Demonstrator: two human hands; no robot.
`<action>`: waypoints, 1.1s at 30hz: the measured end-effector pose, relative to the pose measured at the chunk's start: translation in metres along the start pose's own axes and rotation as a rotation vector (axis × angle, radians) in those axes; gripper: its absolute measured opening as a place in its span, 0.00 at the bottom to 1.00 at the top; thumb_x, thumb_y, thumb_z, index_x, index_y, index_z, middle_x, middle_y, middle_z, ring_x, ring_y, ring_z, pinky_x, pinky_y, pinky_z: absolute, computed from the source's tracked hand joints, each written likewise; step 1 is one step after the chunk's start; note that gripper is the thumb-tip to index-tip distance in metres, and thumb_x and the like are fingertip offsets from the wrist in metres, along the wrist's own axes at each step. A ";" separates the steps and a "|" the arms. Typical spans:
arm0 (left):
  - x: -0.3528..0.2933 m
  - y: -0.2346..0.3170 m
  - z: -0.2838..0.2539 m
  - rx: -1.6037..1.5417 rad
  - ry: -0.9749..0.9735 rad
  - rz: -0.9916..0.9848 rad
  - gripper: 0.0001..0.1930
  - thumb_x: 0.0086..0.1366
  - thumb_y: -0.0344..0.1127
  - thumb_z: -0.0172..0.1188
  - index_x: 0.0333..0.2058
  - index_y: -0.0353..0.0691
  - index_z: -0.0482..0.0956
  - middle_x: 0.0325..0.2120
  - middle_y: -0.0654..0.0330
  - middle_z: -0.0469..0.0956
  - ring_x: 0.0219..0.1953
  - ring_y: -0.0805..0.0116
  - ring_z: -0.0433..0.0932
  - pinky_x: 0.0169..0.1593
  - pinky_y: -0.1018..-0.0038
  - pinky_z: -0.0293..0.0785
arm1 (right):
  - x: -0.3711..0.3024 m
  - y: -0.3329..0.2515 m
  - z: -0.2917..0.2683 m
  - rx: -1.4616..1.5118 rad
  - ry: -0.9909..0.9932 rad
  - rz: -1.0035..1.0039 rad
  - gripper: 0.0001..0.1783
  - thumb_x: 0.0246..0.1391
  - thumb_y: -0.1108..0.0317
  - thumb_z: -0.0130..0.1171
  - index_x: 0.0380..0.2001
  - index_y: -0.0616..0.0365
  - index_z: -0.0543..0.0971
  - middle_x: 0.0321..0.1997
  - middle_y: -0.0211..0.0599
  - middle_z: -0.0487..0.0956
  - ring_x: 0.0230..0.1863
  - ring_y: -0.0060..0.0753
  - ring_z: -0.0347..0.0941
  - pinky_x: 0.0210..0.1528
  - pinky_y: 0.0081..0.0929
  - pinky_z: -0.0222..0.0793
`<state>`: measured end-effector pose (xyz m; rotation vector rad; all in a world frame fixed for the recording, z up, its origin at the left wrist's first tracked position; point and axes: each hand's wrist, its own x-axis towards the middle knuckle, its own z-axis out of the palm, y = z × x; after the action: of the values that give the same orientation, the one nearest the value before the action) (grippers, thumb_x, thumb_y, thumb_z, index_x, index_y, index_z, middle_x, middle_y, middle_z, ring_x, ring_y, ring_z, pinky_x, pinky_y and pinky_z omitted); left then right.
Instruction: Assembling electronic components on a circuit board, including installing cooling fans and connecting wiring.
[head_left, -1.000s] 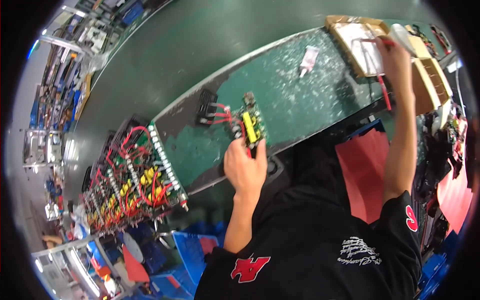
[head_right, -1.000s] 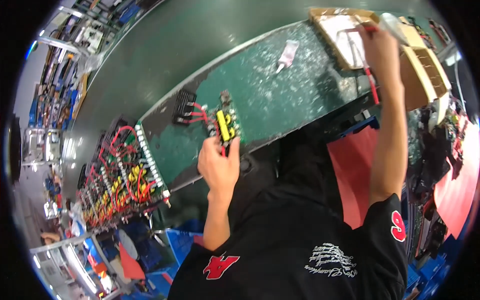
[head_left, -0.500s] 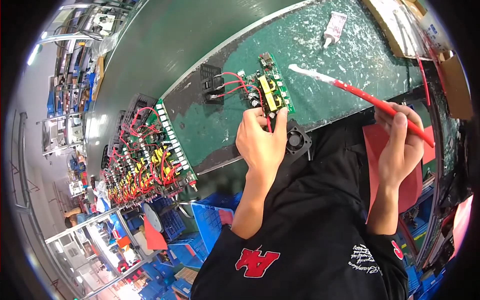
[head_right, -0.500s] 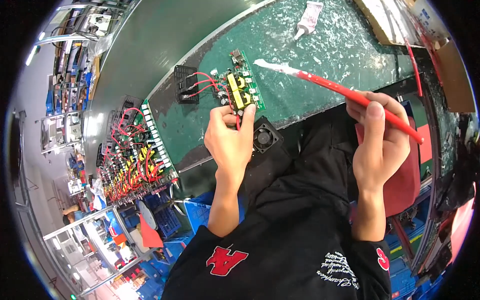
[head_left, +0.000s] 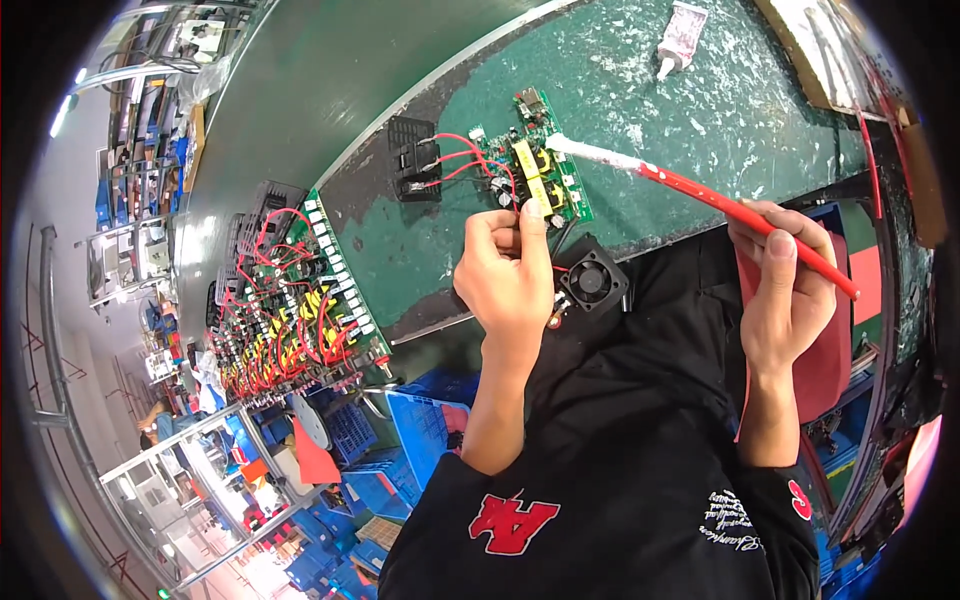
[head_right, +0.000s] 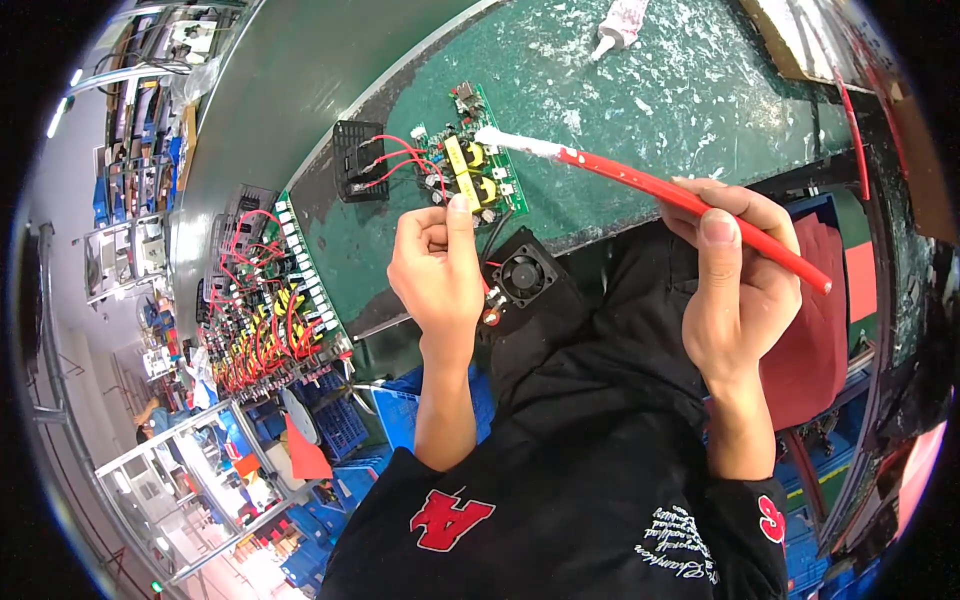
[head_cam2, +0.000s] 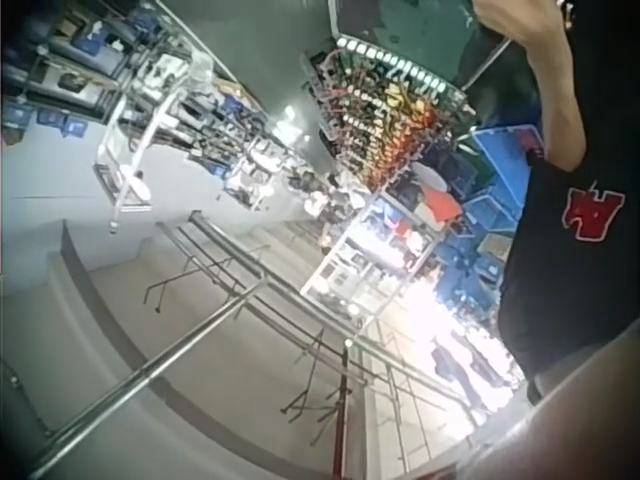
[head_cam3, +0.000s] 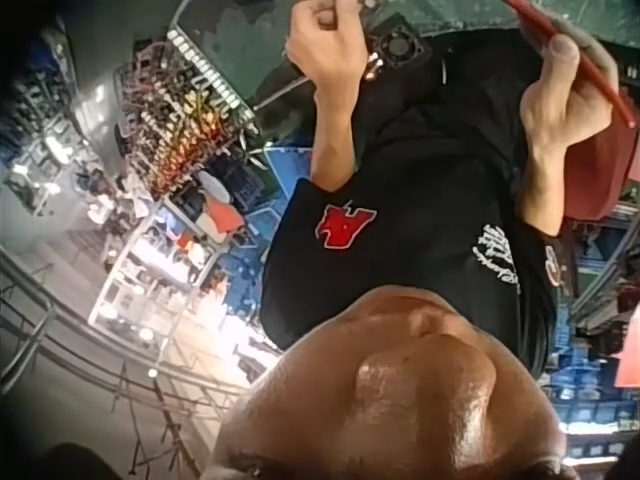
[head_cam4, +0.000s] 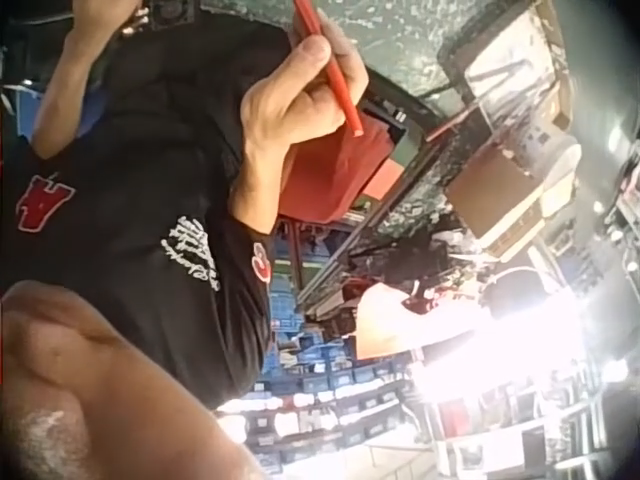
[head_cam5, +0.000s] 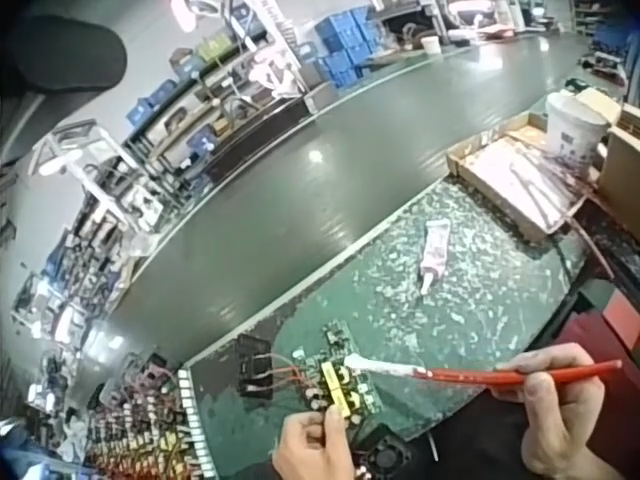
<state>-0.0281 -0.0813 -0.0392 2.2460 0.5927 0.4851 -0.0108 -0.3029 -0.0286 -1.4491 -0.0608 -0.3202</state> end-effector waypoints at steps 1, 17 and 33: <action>0.000 -0.001 0.001 0.004 0.015 0.016 0.14 0.64 0.41 0.64 0.30 0.35 0.76 0.16 0.57 0.78 0.18 0.66 0.76 0.25 0.71 0.70 | 0.000 0.000 0.001 0.001 0.000 0.002 0.13 0.68 0.68 0.48 0.46 0.70 0.71 0.46 0.50 0.78 0.45 0.42 0.80 0.51 0.39 0.79; -0.002 -0.004 0.003 -0.002 0.017 0.031 0.13 0.64 0.40 0.64 0.30 0.36 0.76 0.16 0.58 0.77 0.18 0.66 0.77 0.25 0.69 0.70 | 0.002 0.001 0.004 0.051 0.123 0.112 0.13 0.67 0.68 0.51 0.43 0.71 0.72 0.42 0.49 0.79 0.42 0.42 0.81 0.47 0.38 0.80; -0.001 -0.001 0.002 -0.028 0.023 0.012 0.13 0.63 0.40 0.65 0.30 0.36 0.76 0.16 0.59 0.77 0.18 0.68 0.76 0.25 0.70 0.69 | 0.003 0.000 -0.005 0.051 0.168 0.151 0.15 0.69 0.65 0.47 0.43 0.69 0.73 0.38 0.45 0.79 0.39 0.35 0.81 0.44 0.30 0.79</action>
<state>-0.0284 -0.0826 -0.0419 2.2217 0.5814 0.5223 -0.0084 -0.3079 -0.0290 -1.3630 0.1753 -0.3132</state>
